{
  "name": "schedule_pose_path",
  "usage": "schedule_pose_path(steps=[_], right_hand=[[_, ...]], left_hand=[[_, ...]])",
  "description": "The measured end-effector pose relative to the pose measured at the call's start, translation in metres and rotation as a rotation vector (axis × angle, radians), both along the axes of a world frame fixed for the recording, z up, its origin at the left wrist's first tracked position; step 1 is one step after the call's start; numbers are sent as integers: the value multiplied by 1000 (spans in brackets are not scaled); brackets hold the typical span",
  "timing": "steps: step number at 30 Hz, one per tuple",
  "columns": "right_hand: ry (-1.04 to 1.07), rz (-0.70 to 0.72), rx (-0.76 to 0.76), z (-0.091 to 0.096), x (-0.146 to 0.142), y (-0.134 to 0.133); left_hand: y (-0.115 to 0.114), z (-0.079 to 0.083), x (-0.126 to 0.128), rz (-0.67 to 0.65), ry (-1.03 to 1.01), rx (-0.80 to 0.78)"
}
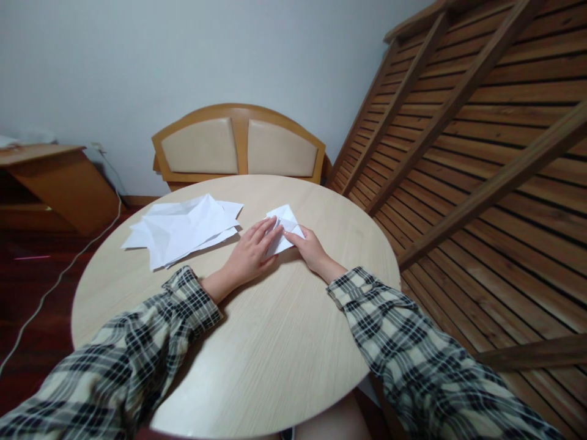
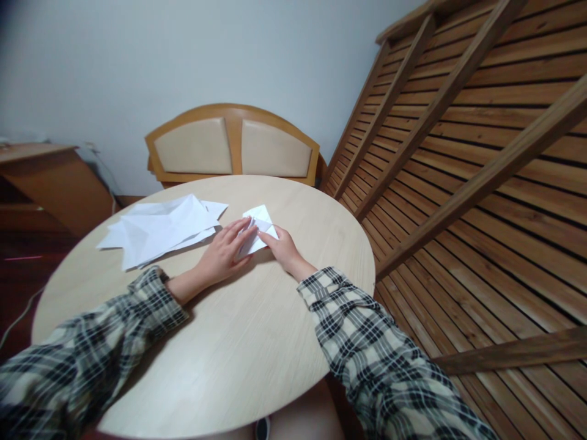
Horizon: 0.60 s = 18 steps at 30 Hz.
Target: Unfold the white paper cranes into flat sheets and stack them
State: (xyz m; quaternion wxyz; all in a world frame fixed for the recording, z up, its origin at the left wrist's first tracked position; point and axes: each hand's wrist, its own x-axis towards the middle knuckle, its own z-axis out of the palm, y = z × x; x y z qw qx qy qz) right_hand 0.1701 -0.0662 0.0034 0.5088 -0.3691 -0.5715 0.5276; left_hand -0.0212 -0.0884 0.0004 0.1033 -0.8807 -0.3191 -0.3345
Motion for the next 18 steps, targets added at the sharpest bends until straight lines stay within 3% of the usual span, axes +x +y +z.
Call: schedule_pose_path(steps=[18], right_hand=[[-35, 6, 14, -3, 0, 4]], left_hand=[[4, -1, -5, -34, 30, -32]])
